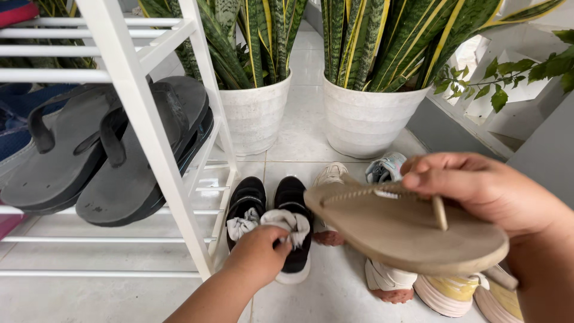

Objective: The person rinses a pair of blue and pink flip-flops under a hose, then wipes them dry with a cloth. They place the flip-flops on a shoe rack, then pick up and wipe a pair of beige flip-flops, placing them on the rack as well. Finally, they pick up a pair of small sneakers and place them on the rack.

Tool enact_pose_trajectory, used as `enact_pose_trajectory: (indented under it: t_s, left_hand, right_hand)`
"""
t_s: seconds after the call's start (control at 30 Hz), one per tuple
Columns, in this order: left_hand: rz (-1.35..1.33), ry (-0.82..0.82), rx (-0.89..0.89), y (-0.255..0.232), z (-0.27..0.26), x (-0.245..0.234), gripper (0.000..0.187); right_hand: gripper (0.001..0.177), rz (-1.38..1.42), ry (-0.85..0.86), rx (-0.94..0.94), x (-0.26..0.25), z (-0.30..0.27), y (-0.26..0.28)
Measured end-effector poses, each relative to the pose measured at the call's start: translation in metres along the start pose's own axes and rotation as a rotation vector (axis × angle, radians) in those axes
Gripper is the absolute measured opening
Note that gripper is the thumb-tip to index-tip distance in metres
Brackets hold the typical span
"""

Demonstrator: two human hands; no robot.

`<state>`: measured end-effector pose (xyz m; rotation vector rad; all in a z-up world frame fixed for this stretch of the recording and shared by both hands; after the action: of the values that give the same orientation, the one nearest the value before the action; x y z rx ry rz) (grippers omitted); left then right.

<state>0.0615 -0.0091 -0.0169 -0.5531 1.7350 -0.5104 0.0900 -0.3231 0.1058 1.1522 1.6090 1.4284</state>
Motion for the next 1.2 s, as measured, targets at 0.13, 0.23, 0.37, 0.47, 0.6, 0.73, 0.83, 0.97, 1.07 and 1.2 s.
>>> enact_pose_trajectory:
  t_s: [0.13,0.23,0.37,0.47,0.6,0.73,0.83,0.97,1.07,1.2]
  left_hand:
    - [-0.709,-0.008,-0.251,-0.001,-0.012,-0.011,0.059]
    - [-1.255,0.203,-0.372,-0.003,-0.031,-0.021,0.084]
    - [-1.644,0.433,-0.353,0.015,-0.065,-0.035,0.086]
    - [-1.575,0.715,-0.243,0.049,-0.102,-0.037,0.064]
    - [-1.535,0.664,-0.156,0.126,-0.172,-0.059,0.047]
    - [-1.686,0.454,-0.302,0.207,-0.257,-0.076,0.054]
    - [-1.77,0.323,-0.414,0.261,-0.315,-0.08,0.058]
    - [-1.833,0.252,-0.464,0.315,-0.389,-0.087,0.047]
    - [-1.883,0.102,-0.537,0.344,-0.435,-0.097,0.044]
    - [-1.942,-0.087,-0.459,0.364,-0.464,-0.112,0.048]
  right_hand:
    - [0.012,-0.047,0.108,-0.193,0.017,-0.01,0.009]
    - [0.014,-0.093,0.292,-0.27,0.052,-0.018,0.008]
    - [0.023,-0.309,0.595,-0.371,0.114,-0.038,0.012]
    - [0.029,-0.338,0.77,-0.326,0.174,-0.051,0.003]
    - [0.036,-0.366,0.92,-0.184,0.266,-0.066,-0.016]
    - [0.044,-0.454,1.025,-0.131,0.366,-0.078,-0.032]
    - [0.038,-0.564,1.074,-0.144,0.438,-0.083,-0.04]
    - [0.025,-0.848,1.03,-0.203,0.522,-0.082,-0.047]
    - [0.027,-0.947,1.046,-0.285,0.575,-0.078,-0.051]
    - [0.028,-1.044,1.078,-0.462,0.63,-0.074,-0.05]
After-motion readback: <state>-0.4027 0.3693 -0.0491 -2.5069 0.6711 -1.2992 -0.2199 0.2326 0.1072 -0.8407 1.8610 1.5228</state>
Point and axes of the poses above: each hand's wrist, its own z-axis towards the middle knuckle, its own x-axis out of the palm, y = z × x, the point moved 6 cm from there along z, towards the middle knuckle, and after that the axes turned 6 degrees about y, right-handed, at the moved point
